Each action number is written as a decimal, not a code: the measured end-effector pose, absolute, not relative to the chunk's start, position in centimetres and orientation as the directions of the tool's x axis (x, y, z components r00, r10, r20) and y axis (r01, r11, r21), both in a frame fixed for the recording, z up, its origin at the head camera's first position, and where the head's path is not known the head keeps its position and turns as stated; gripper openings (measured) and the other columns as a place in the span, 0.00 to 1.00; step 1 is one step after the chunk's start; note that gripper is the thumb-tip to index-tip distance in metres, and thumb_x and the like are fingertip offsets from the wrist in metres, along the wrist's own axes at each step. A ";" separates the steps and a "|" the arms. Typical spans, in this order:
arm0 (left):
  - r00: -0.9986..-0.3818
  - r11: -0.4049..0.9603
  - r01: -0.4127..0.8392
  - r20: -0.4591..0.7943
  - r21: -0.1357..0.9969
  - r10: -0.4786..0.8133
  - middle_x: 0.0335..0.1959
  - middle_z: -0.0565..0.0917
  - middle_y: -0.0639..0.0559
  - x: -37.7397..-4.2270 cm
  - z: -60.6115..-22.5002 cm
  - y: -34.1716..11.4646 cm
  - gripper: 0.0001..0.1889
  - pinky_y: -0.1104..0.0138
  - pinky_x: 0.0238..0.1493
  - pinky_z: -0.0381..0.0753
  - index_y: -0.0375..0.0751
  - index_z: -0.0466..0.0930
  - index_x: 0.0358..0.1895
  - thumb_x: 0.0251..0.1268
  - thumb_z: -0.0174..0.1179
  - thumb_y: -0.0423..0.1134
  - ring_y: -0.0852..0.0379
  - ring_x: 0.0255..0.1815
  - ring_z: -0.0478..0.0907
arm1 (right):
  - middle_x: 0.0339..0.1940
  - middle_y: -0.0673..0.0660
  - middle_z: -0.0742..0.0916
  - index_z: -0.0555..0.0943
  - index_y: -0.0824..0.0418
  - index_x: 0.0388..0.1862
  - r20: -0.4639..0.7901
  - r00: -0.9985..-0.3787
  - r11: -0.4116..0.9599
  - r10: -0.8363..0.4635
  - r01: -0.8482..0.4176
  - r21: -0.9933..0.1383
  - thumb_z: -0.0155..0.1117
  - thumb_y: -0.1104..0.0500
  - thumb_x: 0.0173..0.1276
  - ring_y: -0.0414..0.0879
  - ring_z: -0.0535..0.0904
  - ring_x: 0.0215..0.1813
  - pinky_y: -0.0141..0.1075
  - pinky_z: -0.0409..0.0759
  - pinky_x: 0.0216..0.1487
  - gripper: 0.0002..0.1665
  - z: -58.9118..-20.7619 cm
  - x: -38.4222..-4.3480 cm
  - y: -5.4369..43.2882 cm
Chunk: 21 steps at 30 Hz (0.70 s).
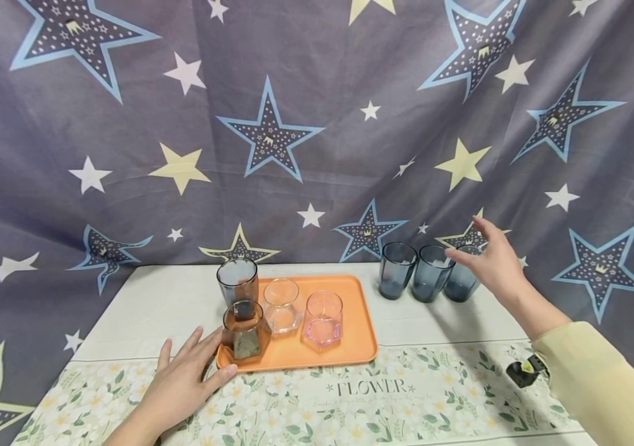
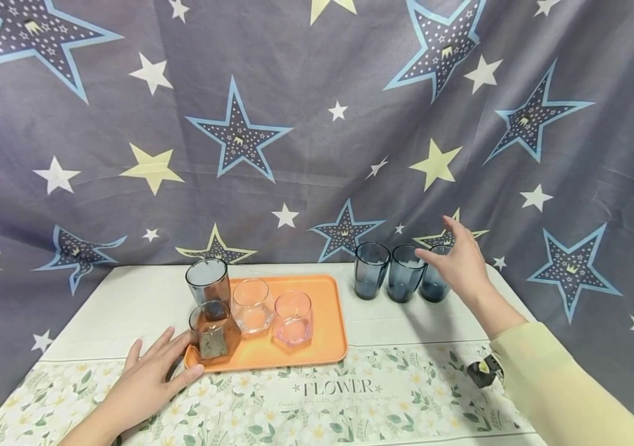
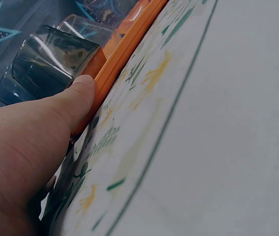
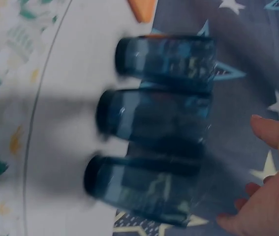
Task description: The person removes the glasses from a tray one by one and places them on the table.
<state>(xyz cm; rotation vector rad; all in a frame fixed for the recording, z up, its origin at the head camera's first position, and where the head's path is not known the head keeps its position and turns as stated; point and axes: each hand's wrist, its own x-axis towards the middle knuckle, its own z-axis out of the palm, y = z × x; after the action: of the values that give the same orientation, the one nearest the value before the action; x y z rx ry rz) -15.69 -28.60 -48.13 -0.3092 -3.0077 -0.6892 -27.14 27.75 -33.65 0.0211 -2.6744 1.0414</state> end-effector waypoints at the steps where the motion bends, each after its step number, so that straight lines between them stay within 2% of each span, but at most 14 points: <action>1: -0.980 0.881 0.201 0.082 0.429 0.184 0.81 0.74 0.38 -15.7 -48.1 -28.6 0.49 0.19 0.75 0.30 0.40 0.72 0.84 0.77 0.58 0.75 0.27 0.87 0.55 | 0.88 0.73 0.62 0.49 0.65 0.93 0.258 -0.963 0.738 0.079 -0.117 -0.664 0.79 0.46 0.76 0.75 0.56 0.86 0.74 0.60 0.78 0.64 -33.4 -27.1 27.2; 9: -0.981 0.881 0.194 0.062 0.432 0.186 0.81 0.74 0.37 -15.9 -48.3 -28.7 0.49 0.18 0.74 0.30 0.39 0.72 0.84 0.77 0.57 0.76 0.26 0.87 0.55 | 0.89 0.67 0.65 0.52 0.59 0.94 0.250 -0.968 0.694 0.018 -0.168 -0.700 0.81 0.47 0.75 0.69 0.58 0.88 0.70 0.62 0.80 0.63 -31.9 -26.7 22.2; 21: -0.983 0.887 0.183 0.049 0.424 0.179 0.82 0.72 0.36 -16.2 -48.1 -28.5 0.50 0.17 0.73 0.30 0.40 0.70 0.85 0.76 0.55 0.77 0.25 0.87 0.54 | 0.87 0.60 0.71 0.62 0.58 0.91 0.303 -0.941 0.563 -0.149 -0.332 -0.756 0.83 0.49 0.72 0.57 0.62 0.88 0.57 0.60 0.86 0.57 -31.8 -26.9 13.1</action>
<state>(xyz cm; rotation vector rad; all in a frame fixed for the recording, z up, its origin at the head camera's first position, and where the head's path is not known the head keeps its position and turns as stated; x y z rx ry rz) -16.21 -28.53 -48.12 -0.2924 -3.0430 -0.6854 -26.91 13.08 -31.81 0.4046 -2.5919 1.3186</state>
